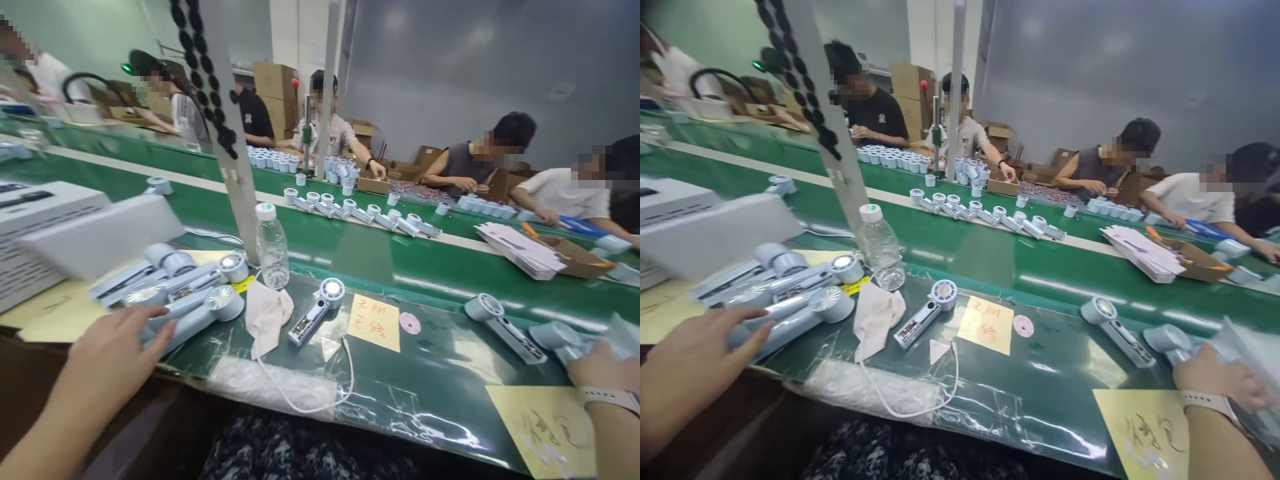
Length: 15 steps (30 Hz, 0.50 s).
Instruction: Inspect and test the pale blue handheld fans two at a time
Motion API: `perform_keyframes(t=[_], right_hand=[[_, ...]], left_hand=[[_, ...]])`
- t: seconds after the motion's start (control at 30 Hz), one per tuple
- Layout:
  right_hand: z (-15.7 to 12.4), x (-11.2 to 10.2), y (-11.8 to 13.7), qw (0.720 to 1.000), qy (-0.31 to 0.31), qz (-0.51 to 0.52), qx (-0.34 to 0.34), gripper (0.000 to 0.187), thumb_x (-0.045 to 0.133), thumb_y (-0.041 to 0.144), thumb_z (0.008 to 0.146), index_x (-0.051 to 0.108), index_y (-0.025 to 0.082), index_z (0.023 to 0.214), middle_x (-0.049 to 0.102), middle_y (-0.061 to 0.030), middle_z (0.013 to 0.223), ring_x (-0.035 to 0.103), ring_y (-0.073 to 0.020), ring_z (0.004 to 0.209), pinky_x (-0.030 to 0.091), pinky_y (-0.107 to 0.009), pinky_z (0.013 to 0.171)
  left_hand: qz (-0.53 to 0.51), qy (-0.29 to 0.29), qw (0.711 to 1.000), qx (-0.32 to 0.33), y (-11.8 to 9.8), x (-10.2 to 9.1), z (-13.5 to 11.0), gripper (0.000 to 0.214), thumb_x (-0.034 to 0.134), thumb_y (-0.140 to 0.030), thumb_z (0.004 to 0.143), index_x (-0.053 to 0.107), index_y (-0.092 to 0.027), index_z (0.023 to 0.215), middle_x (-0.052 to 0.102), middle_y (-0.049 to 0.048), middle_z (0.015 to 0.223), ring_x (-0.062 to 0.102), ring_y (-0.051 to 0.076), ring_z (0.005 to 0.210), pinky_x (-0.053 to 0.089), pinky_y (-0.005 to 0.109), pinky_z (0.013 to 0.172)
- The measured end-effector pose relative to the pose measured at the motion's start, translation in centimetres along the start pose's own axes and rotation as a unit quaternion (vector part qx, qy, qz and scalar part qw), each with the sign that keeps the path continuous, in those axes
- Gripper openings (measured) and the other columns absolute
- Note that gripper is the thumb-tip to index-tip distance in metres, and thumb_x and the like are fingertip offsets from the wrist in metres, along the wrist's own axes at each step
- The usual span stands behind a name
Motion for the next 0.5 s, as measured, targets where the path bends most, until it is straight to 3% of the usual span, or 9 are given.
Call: perform_keyframes(t=[0.07, 0.1, 0.13, 0.17, 0.23, 0.3, 0.33, 0.4, 0.5], right_hand=[[-1.3, 2.1, 3.5, 0.999, 0.014, -0.05, 0.006, 0.042, 0.064, 0.029, 0.073, 0.067, 0.029, 0.115, 0.043, -0.0258, 0.147, 0.017, -0.0539, 0.144, 0.021, -0.078, 0.094], [-2.6, 3.8, 6.4, 0.997, 0.046, -0.049, -0.028, 0.05, 0.059, 0.03, 0.077, 0.063, 0.019, 0.125, 0.043, -0.0323, 0.144, 0.02, -0.0557, 0.142, 0.02, -0.078, 0.097], [-4.5, 5.7, 9.5, 0.992, 0.096, -0.047, -0.07, 0.053, 0.054, 0.029, 0.08, 0.06, 0.007, 0.128, 0.049, -0.0391, 0.134, 0.032, -0.0571, 0.136, 0.025, -0.076, 0.097], [-7.1, 7.8, 12.8, 0.979, 0.163, -0.041, -0.115, 0.051, 0.051, 0.027, 0.082, 0.062, 0.003, 0.125, 0.06, -0.0376, 0.12, 0.049, -0.0541, 0.124, 0.036, -0.07, 0.093], [-14.4, 11.9, 19.3, 0.924, 0.313, -0.013, -0.221, 0.039, 0.05, 0.028, 0.086, 0.07, 0.015, 0.117, 0.075, -0.0172, 0.095, 0.069, -0.0356, 0.095, 0.051, -0.048, 0.083], [-22.3, 14.3, 24.5, 0.852, 0.42, 0.011, -0.313, 0.038, 0.058, 0.035, 0.086, 0.068, 0.03, 0.122, 0.076, -0.0032, 0.082, 0.071, -0.024, 0.079, 0.052, -0.033, 0.074], [-25.7, 15.1, 26.3, 0.823, 0.453, 0.014, -0.344, 0.047, 0.062, 0.044, 0.085, 0.061, 0.034, 0.132, 0.075, -0.0011, 0.077, 0.071, -0.0234, 0.075, 0.051, -0.031, 0.068], [-30.2, 16.0, 28.6, 0.791, 0.481, 0.005, -0.378, 0.059, 0.06, 0.054, 0.086, 0.052, 0.033, 0.141, 0.076, -0.0049, 0.081, 0.071, -0.0278, 0.078, 0.049, -0.033, 0.065], [-32.6, 16.3, 29.6, 0.782, 0.49, -0.017, -0.385, 0.057, 0.055, 0.053, 0.09, 0.053, 0.024, 0.14, 0.075, -0.0131, 0.093, 0.07, -0.0337, 0.089, 0.049, -0.038, 0.07]], left_hand=[[0.183, 0.041, 0.982, 0.011, -1.5, 1.2, -0.1, 0.024, 0.051, -0.042, 0.086, 0.063, -0.022, 0.08, 0.069, 0.0066, 0.082, 0.061, 0.034, 0.088, 0.043, 0.04, 0.079], [0.245, 0.066, 0.967, 0.015, -2.0, 2.0, -0.1, 0.031, 0.043, -0.041, 0.089, 0.065, -0.02, 0.084, 0.072, 0.0114, 0.088, 0.062, 0.037, 0.092, 0.044, 0.045, 0.082], [0.272, 0.089, 0.958, 0.017, -2.4, 2.9, -0.1, 0.037, 0.037, -0.039, 0.091, 0.067, -0.016, 0.091, 0.073, 0.0165, 0.095, 0.063, 0.039, 0.097, 0.044, 0.05, 0.085], [0.283, 0.107, 0.953, 0.015, -2.6, 3.7, -0.1, 0.041, 0.035, -0.037, 0.091, 0.067, -0.012, 0.099, 0.073, 0.021, 0.102, 0.062, 0.042, 0.102, 0.042, 0.054, 0.088], [0.279, 0.127, 0.952, 0.014, -2.9, 5.0, 0.0, 0.046, 0.038, -0.037, 0.09, 0.063, -0.006, 0.113, 0.069, 0.0272, 0.111, 0.06, 0.046, 0.106, 0.041, 0.06, 0.088], [0.269, 0.151, 0.951, 0.017, -3.0, 5.9, 0.3, 0.048, 0.04, -0.037, 0.089, 0.061, -0.004, 0.117, 0.067, 0.0293, 0.112, 0.059, 0.047, 0.106, 0.043, 0.06, 0.086], [0.265, 0.162, 0.95, 0.022, -3.0, 6.2, 0.3, 0.048, 0.039, -0.036, 0.089, 0.061, -0.003, 0.116, 0.066, 0.029, 0.111, 0.059, 0.046, 0.105, 0.044, 0.058, 0.086], [0.229, 0.159, 0.96, 0.014, -2.9, 5.9, 0.3, 0.046, 0.039, -0.038, 0.089, 0.06, -0.004, 0.113, 0.064, 0.0267, 0.112, 0.059, 0.042, 0.107, 0.044, 0.054, 0.091], [0.025, 0.087, 0.989, -0.113, -1.1, 4.1, -1.2, 0.044, 0.053, -0.044, 0.081, 0.059, -0.012, 0.111, 0.064, 0.0188, 0.111, 0.058, 0.038, 0.105, 0.045, 0.05, 0.094]])
Point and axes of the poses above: each hand's wrist, its own z-axis towards the middle knuckle, its own x-axis out of the palm, y = z × x, the point moved 9 cm from there along z, towards the middle knuckle
